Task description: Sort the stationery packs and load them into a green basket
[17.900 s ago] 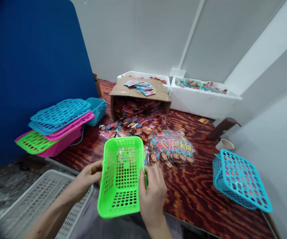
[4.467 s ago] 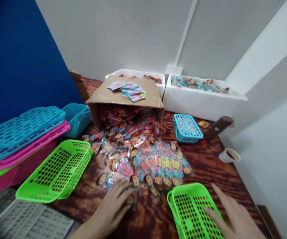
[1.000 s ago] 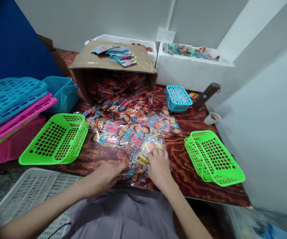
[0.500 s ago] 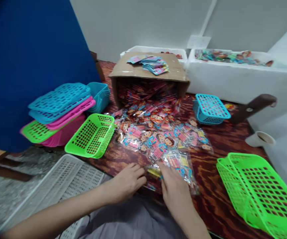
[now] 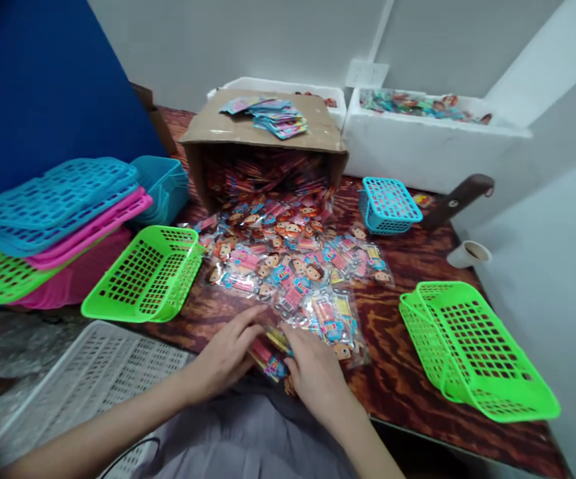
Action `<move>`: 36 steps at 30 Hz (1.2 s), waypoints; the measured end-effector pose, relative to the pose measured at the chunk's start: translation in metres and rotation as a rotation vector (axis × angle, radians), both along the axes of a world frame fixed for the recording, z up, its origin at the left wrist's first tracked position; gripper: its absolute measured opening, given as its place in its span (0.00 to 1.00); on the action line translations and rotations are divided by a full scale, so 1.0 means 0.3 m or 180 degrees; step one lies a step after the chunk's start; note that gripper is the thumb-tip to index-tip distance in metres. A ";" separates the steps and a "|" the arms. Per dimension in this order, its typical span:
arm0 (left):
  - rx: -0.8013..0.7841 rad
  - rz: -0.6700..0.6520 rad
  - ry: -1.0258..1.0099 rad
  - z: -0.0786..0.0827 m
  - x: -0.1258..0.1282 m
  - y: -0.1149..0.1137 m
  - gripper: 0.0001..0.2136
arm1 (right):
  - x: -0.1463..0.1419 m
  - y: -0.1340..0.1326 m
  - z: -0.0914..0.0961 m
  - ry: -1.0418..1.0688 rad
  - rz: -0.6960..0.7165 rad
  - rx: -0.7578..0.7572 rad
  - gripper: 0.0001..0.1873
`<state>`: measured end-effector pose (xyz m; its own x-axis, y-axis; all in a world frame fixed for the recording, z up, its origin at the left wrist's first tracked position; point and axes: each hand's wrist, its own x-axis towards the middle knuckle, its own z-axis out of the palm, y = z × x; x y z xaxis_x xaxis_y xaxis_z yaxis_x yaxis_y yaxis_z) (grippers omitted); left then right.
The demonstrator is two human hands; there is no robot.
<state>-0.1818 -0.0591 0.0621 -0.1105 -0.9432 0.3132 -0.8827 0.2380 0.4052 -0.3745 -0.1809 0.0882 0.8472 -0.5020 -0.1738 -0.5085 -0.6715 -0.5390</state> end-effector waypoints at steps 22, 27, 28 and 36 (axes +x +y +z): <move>0.0358 0.0149 0.0552 -0.036 -0.008 0.031 0.38 | -0.118 0.072 -0.029 0.0008 -0.0352 0.0375 0.31; 0.0284 0.0095 0.0620 -0.037 -0.017 0.014 0.37 | -0.114 0.063 -0.030 0.0009 -0.0377 0.0378 0.30; 0.0272 0.0093 0.0637 -0.039 -0.019 0.013 0.37 | -0.111 0.063 -0.028 0.0005 -0.0380 0.0381 0.30; 0.0343 0.0191 0.0618 -0.057 -0.023 0.024 0.37 | -0.098 0.076 -0.018 -0.0008 -0.0451 0.0258 0.25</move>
<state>-0.1889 -0.0520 0.0448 -0.0006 -0.9755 0.2201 -0.7970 0.1334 0.5891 -0.4039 -0.1582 0.0829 0.7695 -0.6009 -0.2166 -0.5935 -0.5474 -0.5900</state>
